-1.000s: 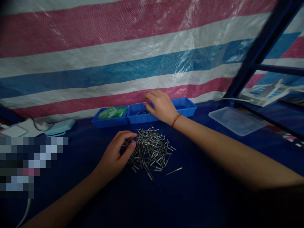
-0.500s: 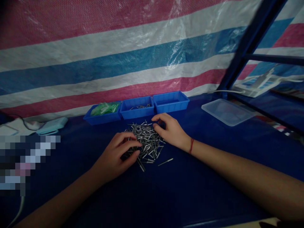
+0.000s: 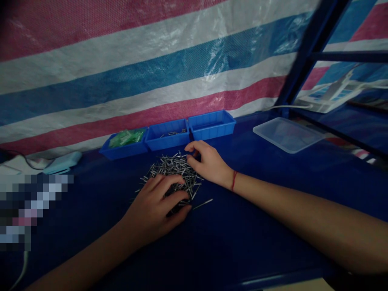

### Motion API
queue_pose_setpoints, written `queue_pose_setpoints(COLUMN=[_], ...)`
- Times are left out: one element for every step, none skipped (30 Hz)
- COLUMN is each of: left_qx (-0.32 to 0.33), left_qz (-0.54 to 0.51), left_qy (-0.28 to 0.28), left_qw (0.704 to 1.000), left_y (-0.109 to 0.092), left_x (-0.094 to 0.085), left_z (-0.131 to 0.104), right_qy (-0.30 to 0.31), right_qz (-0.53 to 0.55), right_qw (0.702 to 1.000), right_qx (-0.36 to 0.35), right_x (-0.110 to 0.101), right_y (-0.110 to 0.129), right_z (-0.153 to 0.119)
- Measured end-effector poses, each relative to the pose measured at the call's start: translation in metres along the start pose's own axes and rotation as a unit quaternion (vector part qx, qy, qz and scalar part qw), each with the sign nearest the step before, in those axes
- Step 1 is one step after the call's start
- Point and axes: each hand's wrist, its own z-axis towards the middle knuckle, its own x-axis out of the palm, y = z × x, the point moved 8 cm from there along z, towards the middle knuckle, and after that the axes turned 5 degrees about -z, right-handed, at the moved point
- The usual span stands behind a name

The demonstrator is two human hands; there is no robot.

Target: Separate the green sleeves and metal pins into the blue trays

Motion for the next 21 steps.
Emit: queue_pose_setpoints(left_qx=[-0.005,-0.009,-0.012,-0.016,-0.018,-0.018,-0.016,-0.013,-0.008,-0.003,0.002,0.006,0.01,0.012,0.013,0.013,0.012,0.01,0.006,0.001,-0.008], left_qz=[0.003,0.006,0.007,0.008,0.008,0.008,0.008,0.008,0.01,0.012,0.015,0.018,0.02,0.02,0.018,0.014,0.007,-0.002,-0.015,-0.031,-0.054], left_qy=[-0.001,-0.003,-0.004,-0.006,-0.008,-0.01,-0.014,-0.019,-0.024,-0.03,-0.034,-0.039,-0.044,-0.049,-0.054,-0.06,-0.065,-0.071,-0.078,-0.087,-0.096], left_qw=[1.0,1.0,1.0,1.0,1.0,1.0,1.0,1.0,1.0,0.999,0.999,0.999,0.999,0.999,0.998,0.998,0.998,0.997,0.997,0.996,0.994], left_y=[0.0,0.001,0.001,0.001,0.001,0.001,0.001,0.0,-0.001,-0.002,-0.003,-0.004,-0.004,-0.005,-0.004,-0.004,-0.003,-0.002,-0.001,0.0,0.002], left_x=[0.001,0.001,0.002,0.002,0.002,0.002,0.002,0.001,0.0,-0.001,-0.002,-0.003,-0.004,-0.004,-0.005,-0.006,-0.006,-0.007,-0.009,-0.011,-0.013], left_z=[0.0,0.0,0.0,0.0,0.0,0.0,0.001,0.0,0.0,0.0,-0.001,-0.001,-0.002,-0.002,-0.003,-0.003,-0.003,-0.003,-0.002,-0.002,-0.003], right_qy=[0.001,0.001,0.001,0.003,0.004,0.006,0.006,0.007,0.007,0.007,0.008,0.009,0.009,0.01,0.009,0.009,0.008,0.008,0.008,0.007,0.003], right_qz=[0.0,-0.001,-0.002,-0.003,-0.005,-0.007,-0.009,-0.011,-0.012,-0.012,-0.013,-0.013,-0.013,-0.013,-0.013,-0.012,-0.011,-0.011,-0.01,-0.009,-0.007], right_qw=[1.0,1.0,1.0,1.0,1.0,1.0,1.0,1.0,1.0,1.0,1.0,1.0,1.0,1.0,1.0,1.0,1.0,1.0,1.0,1.0,1.0], right_qx=[-0.003,-0.005,-0.007,-0.009,-0.01,-0.01,-0.011,-0.012,-0.013,-0.015,-0.017,-0.018,-0.018,-0.018,-0.019,-0.021,-0.022,-0.023,-0.024,-0.024,-0.024], right_x=[0.0,0.0,0.0,0.0,0.0,0.001,0.001,0.001,0.001,0.001,0.001,0.001,0.001,0.001,0.001,0.001,0.001,0.001,0.001,0.001,0.0], right_y=[0.001,0.001,0.002,0.002,0.003,0.003,0.004,0.004,0.005,0.005,0.006,0.006,0.006,0.006,0.006,0.006,0.006,0.006,0.006,0.006,0.006], right_z=[0.0,0.0,0.0,0.0,0.0,0.0,0.0,0.0,0.0,0.0,0.0,0.0,-0.001,-0.001,-0.001,-0.001,-0.002,-0.002,-0.002,-0.002,-0.002])
